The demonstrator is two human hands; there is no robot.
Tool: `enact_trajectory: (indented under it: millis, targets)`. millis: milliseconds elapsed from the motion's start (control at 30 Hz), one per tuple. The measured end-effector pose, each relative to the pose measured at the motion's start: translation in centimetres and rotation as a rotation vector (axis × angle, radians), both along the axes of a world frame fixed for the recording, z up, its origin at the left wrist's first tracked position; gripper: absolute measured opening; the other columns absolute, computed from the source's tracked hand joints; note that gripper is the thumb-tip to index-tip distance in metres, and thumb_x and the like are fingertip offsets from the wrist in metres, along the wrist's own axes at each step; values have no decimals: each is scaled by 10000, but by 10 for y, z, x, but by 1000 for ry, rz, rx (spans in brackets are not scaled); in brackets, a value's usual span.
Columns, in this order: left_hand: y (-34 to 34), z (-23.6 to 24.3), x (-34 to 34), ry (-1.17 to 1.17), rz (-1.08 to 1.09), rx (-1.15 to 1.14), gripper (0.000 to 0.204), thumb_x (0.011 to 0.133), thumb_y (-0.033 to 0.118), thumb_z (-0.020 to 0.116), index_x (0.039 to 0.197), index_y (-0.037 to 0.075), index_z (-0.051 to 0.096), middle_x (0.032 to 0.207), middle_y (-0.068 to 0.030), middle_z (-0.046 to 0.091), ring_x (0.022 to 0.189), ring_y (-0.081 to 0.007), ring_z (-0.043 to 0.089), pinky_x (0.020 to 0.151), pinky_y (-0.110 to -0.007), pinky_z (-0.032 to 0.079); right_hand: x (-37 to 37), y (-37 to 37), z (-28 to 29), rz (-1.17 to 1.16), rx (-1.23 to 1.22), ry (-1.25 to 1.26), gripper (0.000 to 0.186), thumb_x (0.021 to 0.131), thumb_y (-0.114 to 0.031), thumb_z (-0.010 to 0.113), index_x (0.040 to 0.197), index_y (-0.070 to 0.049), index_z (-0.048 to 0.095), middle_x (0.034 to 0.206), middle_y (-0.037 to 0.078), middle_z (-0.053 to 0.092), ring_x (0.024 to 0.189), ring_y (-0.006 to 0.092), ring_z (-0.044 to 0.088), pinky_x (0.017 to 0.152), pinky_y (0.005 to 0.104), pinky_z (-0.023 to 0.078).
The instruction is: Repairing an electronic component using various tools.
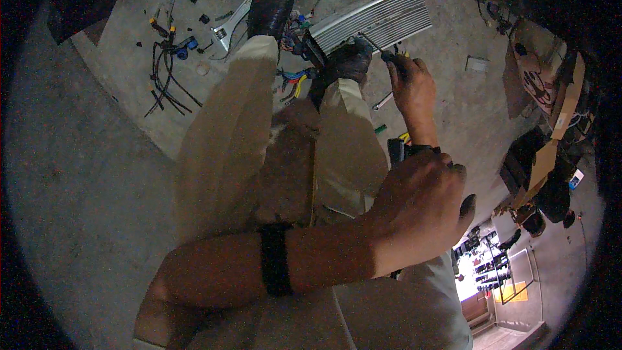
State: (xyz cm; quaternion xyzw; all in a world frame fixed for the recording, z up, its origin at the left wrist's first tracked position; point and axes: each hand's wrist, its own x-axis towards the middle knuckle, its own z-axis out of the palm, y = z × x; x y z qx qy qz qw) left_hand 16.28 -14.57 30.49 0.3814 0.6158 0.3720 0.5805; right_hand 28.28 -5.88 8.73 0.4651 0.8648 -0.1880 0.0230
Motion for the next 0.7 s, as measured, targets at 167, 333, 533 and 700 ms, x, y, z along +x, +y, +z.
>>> enact_trajectory:
  millis: [167,333,533,700]
  targets:
    - [-2,-1,5,6,-9,36,269,848,231,689,848,-35,646,858,-227,672,865,-387,670,842,-477,539,-3,-1,3,2,7,-10,211,918,-276,724,1049,-113,756,907,139,665,809,377,671,690,468,526]
    - [-2,-1,7,-6,-9,26,265,846,232,694,854,-28,643,860,-219,667,860,-374,669,832,-469,540,-9,0,6,8,10,-29,209,919,-282,721,1038,-112,756,923,137,670,829,378,673,702,467,533]
    - [-1,0,5,5,-31,24,249,837,217,704,848,-23,638,865,-213,669,856,-366,673,817,-471,540,-13,2,7,12,-5,-53,213,918,-284,718,1044,-117,756,949,144,678,841,382,676,709,467,536]
    - [0,0,4,0,8,25,244,838,213,702,832,-20,629,849,-210,661,831,-364,670,793,-472,541,-12,2,6,27,-34,-75,240,934,-290,671,1119,-148,729,1006,182,691,853,411,685,723,498,561]
